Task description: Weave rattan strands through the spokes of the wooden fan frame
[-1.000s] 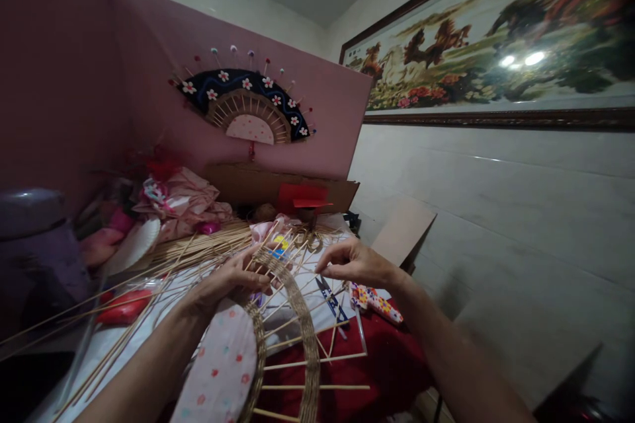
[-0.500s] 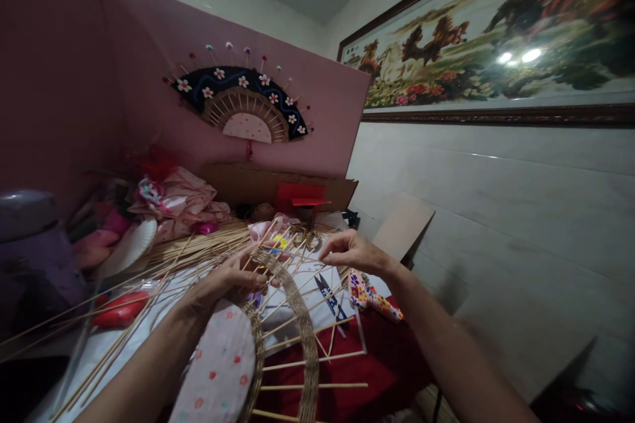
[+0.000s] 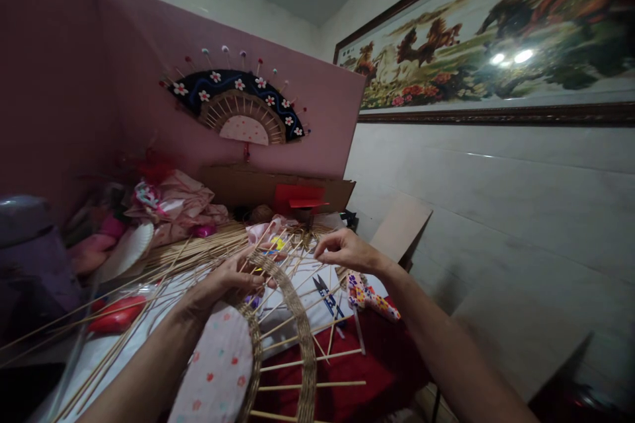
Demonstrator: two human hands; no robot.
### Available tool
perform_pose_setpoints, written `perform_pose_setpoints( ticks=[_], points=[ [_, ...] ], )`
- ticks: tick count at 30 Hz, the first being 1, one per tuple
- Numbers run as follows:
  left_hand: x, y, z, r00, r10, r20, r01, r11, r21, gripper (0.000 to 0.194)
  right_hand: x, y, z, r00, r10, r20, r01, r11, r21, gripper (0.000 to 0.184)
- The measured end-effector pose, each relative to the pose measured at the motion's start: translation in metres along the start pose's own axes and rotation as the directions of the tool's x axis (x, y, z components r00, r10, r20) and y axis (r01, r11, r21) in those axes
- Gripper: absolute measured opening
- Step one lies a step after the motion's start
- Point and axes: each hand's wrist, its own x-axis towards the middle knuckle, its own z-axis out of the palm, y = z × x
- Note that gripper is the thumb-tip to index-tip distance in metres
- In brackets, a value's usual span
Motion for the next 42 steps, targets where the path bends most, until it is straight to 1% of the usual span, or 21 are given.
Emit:
perform_pose_setpoints(
  ticks=[4,11,14,19,23,26,30,33,35,37,40,42],
  points=[
    [0.000,-0.001,-0.001,1.000,-0.001,-0.006,0.001,1.000,-0.019,0.065,0.003,0.001,-0.003,1.000,0.013,-0.004,-0.013,1.000,0.018,0.012],
    [-0.002,0.003,0.002,0.999,-0.034,-0.003,0.034,0.997,-0.063,0.073,0.006,0.006,-0.003,0.999,0.029,-0.026,-0.029,0.999,-0.019,0.011],
    [0.000,0.000,-0.003,1.000,-0.017,0.003,0.017,0.997,-0.077,0.070,0.007,0.008,-0.004,0.999,0.040,-0.020,-0.040,0.999,-0.006,0.012],
    [0.005,-0.008,-0.013,0.997,0.008,0.076,0.000,0.993,-0.114,0.068,0.011,0.007,-0.007,1.000,0.023,-0.015,-0.023,1.000,-0.010,0.012],
    [0.006,-0.009,-0.012,0.998,0.014,0.066,-0.005,0.991,-0.132,0.061,0.018,0.007,-0.008,0.999,0.039,-0.029,-0.038,0.999,0.030,0.010],
    [0.005,-0.008,-0.008,0.998,0.010,0.061,-0.002,0.993,-0.121,0.056,0.026,0.009,-0.006,0.993,0.014,-0.118,-0.012,1.000,0.021,0.011],
    [0.004,-0.007,-0.004,0.997,0.018,0.072,-0.010,0.995,-0.104,0.051,0.042,0.013,-0.001,0.961,-0.040,-0.273,0.023,0.998,-0.062,0.014],
    [0.004,-0.008,-0.003,0.994,0.023,0.103,-0.012,0.994,-0.106,0.048,0.056,0.018,0.006,0.938,-0.038,-0.344,0.024,0.999,-0.046,0.017],
    [0.004,-0.008,-0.003,0.993,0.033,0.110,-0.020,0.993,-0.115,0.049,0.062,0.025,0.011,0.931,-0.017,-0.364,0.004,0.999,-0.038,0.017],
    [0.004,-0.007,-0.004,0.996,0.027,0.090,-0.016,0.994,-0.112,0.051,0.064,0.032,0.016,0.944,0.016,-0.329,-0.027,0.999,-0.028,0.014],
    [0.004,-0.006,-0.008,0.999,-0.002,0.042,0.006,0.995,-0.100,0.055,0.057,0.042,0.021,0.981,0.091,-0.174,-0.084,0.995,0.046,0.011],
    [0.004,-0.006,-0.010,1.000,-0.002,0.024,0.004,0.995,-0.104,0.058,0.048,0.044,0.022,0.990,0.116,-0.083,-0.107,0.989,0.103,0.011]
  ],
)
